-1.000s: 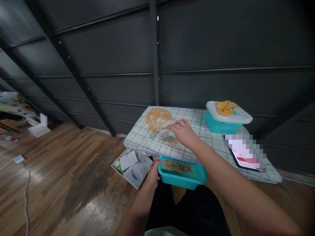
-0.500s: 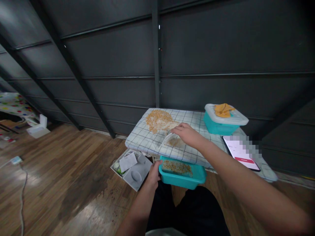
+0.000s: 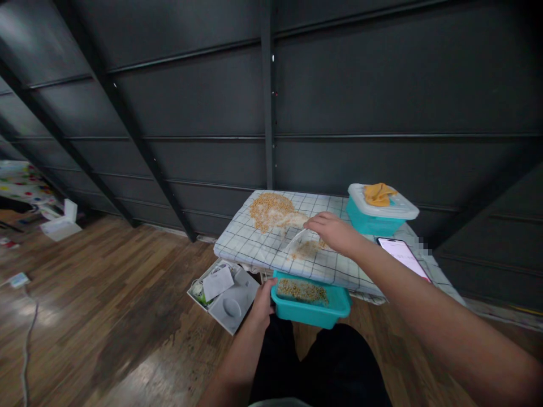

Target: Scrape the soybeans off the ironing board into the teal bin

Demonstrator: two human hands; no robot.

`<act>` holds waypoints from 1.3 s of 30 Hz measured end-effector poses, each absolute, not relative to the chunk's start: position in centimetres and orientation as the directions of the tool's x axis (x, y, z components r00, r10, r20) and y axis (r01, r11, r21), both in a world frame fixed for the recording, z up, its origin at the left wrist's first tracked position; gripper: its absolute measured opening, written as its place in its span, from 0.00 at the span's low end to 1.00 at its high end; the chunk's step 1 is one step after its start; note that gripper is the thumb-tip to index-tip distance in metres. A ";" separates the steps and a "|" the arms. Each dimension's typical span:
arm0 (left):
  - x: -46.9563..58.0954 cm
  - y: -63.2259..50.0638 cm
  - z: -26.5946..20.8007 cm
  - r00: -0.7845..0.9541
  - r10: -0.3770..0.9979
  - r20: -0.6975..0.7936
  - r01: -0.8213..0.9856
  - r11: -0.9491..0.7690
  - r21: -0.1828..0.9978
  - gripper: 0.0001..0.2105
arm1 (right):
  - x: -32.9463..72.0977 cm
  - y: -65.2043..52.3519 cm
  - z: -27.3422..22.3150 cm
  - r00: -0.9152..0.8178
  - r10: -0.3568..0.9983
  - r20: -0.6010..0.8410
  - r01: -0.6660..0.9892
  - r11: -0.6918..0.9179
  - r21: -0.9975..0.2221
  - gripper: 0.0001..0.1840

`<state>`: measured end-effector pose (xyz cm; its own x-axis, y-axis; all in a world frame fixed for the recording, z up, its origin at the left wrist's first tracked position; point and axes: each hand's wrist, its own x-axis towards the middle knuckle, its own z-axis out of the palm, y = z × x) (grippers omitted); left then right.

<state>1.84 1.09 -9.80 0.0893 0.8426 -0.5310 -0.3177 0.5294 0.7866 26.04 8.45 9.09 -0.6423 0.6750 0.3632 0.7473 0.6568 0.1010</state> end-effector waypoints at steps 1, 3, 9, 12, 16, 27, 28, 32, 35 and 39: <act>1.8 1.1 -9.9 0.094 0.844 -0.527 -0.319 0.527 0.787 0.29 | 26.5 8.4 9.5 -0.620 0.689 0.375 0.772 0.621 0.136 0.21; 1.9 1.2 -10.0 0.100 0.847 -0.522 -0.326 0.523 0.787 0.28 | 27.5 8.2 10.4 -0.553 0.735 0.392 0.832 0.515 0.208 0.22; 2.1 1.3 -9.7 0.103 0.849 -0.518 -0.323 0.521 0.790 0.26 | 29.2 7.6 11.6 -0.265 0.897 0.355 0.942 0.164 0.292 0.23; 2.1 1.2 -9.4 0.110 0.848 -0.519 -0.320 0.524 0.789 0.26 | 28.5 7.0 11.0 -0.110 0.959 0.260 0.958 0.033 0.285 0.22; 1.9 1.2 -9.4 0.115 0.845 -0.523 -0.322 0.529 0.785 0.28 | 27.3 6.6 10.2 0.022 0.982 0.186 0.963 -0.071 0.261 0.20; 1.8 1.0 -9.2 0.114 0.840 -0.530 -0.327 0.535 0.779 0.28 | 24.1 6.2 11.7 0.062 0.996 0.062 0.985 -0.072 0.159 0.21; 1.8 0.9 -9.1 0.113 0.841 -0.529 -0.328 0.534 0.779 0.28 | 23.8 6.2 11.7 0.055 0.997 0.061 0.985 -0.064 0.158 0.21; 1.7 0.7 -9.1 0.115 0.846 -0.521 -0.330 0.527 0.783 0.29 | 23.3 6.2 11.3 0.020 0.998 0.054 0.988 -0.028 0.155 0.21; 1.7 0.6 -9.3 0.121 0.841 -0.527 -0.321 0.536 0.781 0.30 | 23.1 6.1 11.3 -0.009 0.999 0.051 0.987 0.001 0.160 0.20; 1.7 0.6 -9.4 0.127 0.837 -0.533 -0.328 0.542 0.774 0.30 | 23.1 5.9 11.8 -0.021 0.997 0.077 0.981 0.006 0.192 0.20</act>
<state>1.71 0.62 -9.45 0.1273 0.8367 -0.5326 -0.3276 0.5423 0.7737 23.06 5.92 11.82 -0.0212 0.9968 0.0765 0.9814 0.0062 0.1918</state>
